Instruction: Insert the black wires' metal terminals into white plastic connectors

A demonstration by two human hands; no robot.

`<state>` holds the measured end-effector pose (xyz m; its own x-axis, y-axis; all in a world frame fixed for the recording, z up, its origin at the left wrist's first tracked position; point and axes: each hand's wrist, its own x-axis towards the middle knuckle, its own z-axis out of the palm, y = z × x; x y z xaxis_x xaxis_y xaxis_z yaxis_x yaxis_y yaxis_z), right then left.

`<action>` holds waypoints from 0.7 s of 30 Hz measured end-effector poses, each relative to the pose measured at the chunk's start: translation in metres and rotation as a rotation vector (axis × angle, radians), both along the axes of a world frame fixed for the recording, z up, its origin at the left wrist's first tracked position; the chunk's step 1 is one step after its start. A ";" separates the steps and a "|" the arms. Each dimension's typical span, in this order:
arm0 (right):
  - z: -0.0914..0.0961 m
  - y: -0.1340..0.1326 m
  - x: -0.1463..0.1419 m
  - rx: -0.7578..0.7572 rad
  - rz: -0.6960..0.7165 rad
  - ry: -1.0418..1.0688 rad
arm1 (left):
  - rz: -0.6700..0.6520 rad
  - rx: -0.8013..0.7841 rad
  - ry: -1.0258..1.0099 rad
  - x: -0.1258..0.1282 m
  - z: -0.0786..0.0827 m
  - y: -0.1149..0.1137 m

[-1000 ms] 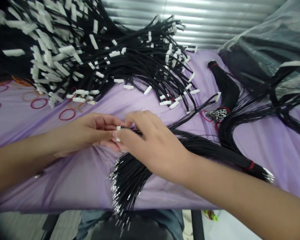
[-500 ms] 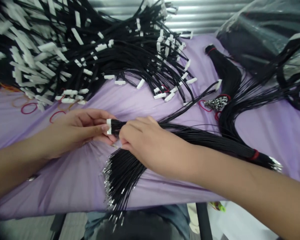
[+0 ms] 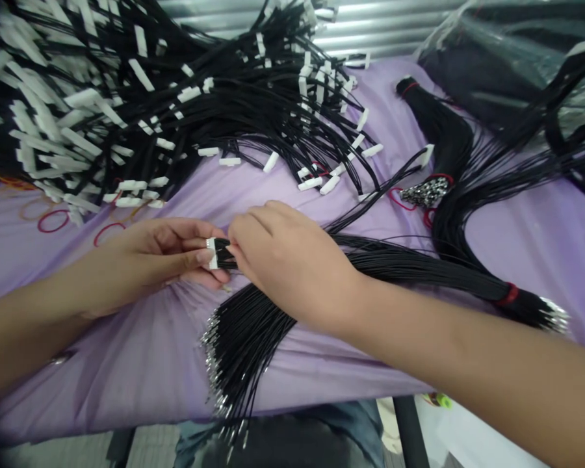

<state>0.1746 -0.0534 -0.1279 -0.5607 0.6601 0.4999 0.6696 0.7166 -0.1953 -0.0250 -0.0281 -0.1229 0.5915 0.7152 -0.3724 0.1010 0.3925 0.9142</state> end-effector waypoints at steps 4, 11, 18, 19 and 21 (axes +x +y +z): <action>-0.002 0.000 0.000 -0.036 0.013 0.028 | -0.006 -0.016 -0.006 0.000 0.000 0.002; -0.006 0.000 0.000 -0.038 0.045 0.068 | 0.004 -0.105 -0.026 0.001 0.005 0.003; -0.004 -0.001 -0.001 -0.022 0.052 0.065 | -0.029 -0.114 -0.041 -0.001 0.002 0.005; -0.003 -0.001 -0.001 -0.020 0.055 0.055 | -0.031 -0.111 -0.045 -0.001 0.001 0.006; -0.003 -0.001 -0.001 -0.021 0.058 0.041 | -0.042 -0.116 -0.055 -0.002 0.001 0.006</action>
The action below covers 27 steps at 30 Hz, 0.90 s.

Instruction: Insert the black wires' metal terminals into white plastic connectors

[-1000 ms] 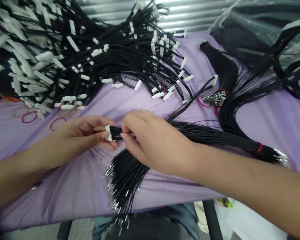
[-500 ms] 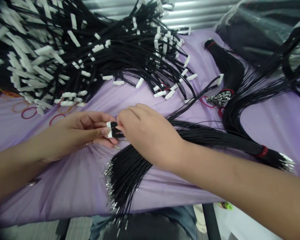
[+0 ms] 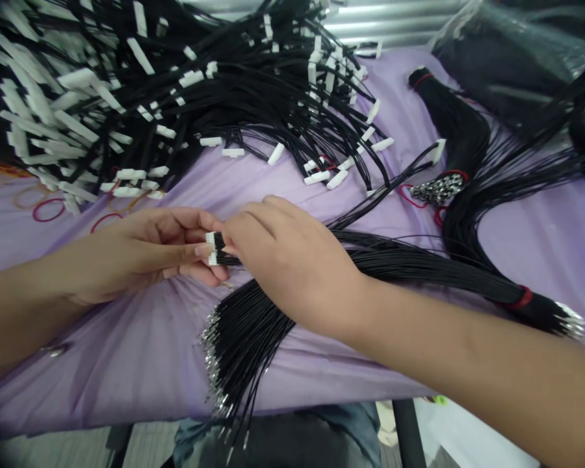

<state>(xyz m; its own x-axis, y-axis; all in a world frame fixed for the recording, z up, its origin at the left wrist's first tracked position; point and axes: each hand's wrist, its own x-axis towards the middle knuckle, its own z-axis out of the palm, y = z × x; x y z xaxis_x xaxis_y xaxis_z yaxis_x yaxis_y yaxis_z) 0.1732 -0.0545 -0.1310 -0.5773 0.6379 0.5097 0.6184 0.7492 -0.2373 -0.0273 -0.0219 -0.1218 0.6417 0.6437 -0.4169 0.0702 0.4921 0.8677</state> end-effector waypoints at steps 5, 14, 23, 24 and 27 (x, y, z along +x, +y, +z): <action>0.001 -0.001 0.000 -0.033 -0.047 0.019 | -0.021 -0.021 -0.019 -0.001 0.002 0.000; 0.005 -0.003 0.001 -0.146 -0.088 0.027 | 0.001 -0.023 0.006 0.001 0.003 -0.001; 0.004 -0.004 0.002 -0.101 -0.084 0.004 | -0.002 -0.002 0.004 0.001 0.002 -0.002; 0.004 -0.005 0.002 -0.090 -0.087 -0.002 | 0.001 0.003 0.002 0.001 0.002 -0.002; 0.005 -0.006 0.002 -0.064 -0.079 -0.007 | 0.009 0.018 0.007 0.000 0.002 -0.004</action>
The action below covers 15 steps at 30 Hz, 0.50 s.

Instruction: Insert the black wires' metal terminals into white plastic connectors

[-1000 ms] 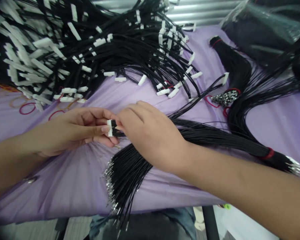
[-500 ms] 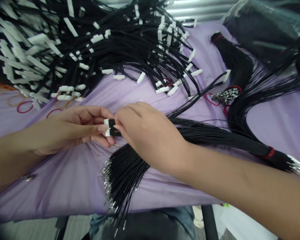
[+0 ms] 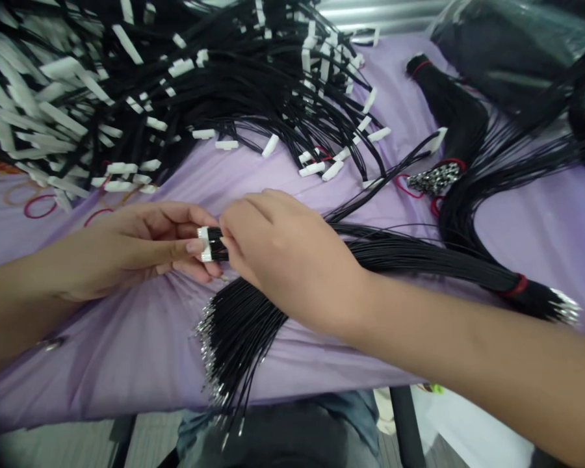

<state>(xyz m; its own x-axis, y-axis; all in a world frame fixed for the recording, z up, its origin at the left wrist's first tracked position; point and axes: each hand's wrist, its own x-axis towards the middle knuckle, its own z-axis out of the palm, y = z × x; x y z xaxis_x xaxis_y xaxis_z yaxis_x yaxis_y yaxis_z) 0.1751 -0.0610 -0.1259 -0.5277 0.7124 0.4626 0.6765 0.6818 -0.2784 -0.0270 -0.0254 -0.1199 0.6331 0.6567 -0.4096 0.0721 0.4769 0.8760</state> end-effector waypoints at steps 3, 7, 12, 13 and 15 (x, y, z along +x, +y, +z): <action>0.001 -0.001 0.000 0.034 0.021 -0.024 | -0.004 0.007 0.017 0.000 0.000 -0.001; 0.000 -0.001 -0.001 0.066 0.027 -0.045 | -0.002 0.011 0.024 -0.001 0.000 -0.001; -0.003 0.000 -0.002 0.088 0.004 -0.060 | -0.010 0.006 0.027 0.000 0.001 -0.001; -0.003 0.000 -0.002 0.110 0.001 -0.075 | -0.010 0.012 0.027 0.000 0.001 -0.001; -0.003 0.002 -0.003 0.149 0.013 -0.110 | -0.007 0.031 0.033 0.001 0.001 -0.002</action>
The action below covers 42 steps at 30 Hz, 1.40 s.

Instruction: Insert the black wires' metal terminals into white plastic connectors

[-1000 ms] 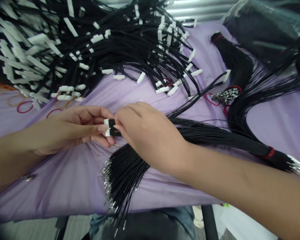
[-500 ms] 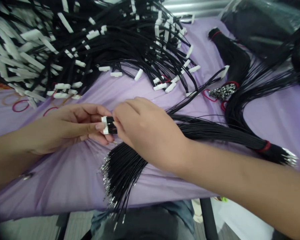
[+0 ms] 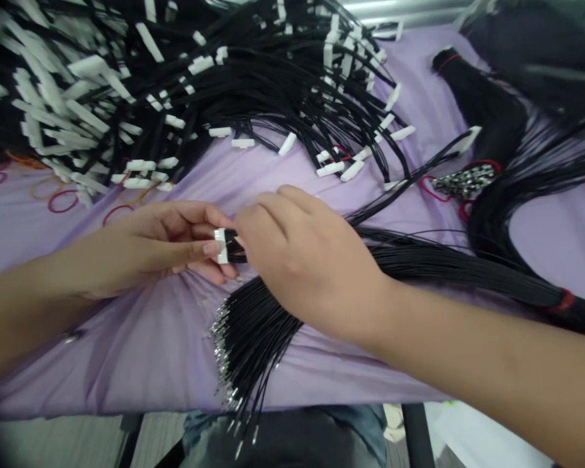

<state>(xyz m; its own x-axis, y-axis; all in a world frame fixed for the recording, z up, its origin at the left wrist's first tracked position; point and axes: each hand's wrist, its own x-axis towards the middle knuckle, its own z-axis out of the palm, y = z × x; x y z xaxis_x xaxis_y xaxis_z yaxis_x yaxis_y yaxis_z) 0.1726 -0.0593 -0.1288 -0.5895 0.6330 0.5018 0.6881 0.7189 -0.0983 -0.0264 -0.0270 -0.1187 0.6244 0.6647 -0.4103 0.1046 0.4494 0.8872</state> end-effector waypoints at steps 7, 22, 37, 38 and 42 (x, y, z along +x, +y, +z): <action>0.002 0.003 0.000 -0.051 0.017 0.029 | 0.006 0.023 -0.009 0.001 0.001 -0.001; -0.003 0.000 0.003 -0.078 0.045 0.013 | -0.006 0.046 -0.017 0.000 -0.002 -0.001; 0.005 -0.005 0.008 -0.171 0.080 0.132 | -0.095 -0.060 -0.168 -0.007 -0.003 0.000; 0.004 -0.006 0.007 -0.185 0.077 0.141 | -0.096 -0.066 -0.160 -0.008 -0.004 0.000; 0.001 -0.007 0.003 -0.226 0.086 0.127 | -0.080 -0.083 -0.136 -0.007 -0.006 0.001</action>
<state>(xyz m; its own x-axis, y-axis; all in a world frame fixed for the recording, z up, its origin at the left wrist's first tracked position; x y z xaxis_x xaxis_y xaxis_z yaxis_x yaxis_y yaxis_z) 0.1756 -0.0664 -0.1281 -0.5870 0.6878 0.4270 0.5978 0.7240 -0.3444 -0.0337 -0.0257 -0.1246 0.7273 0.5781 -0.3699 0.0250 0.5163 0.8560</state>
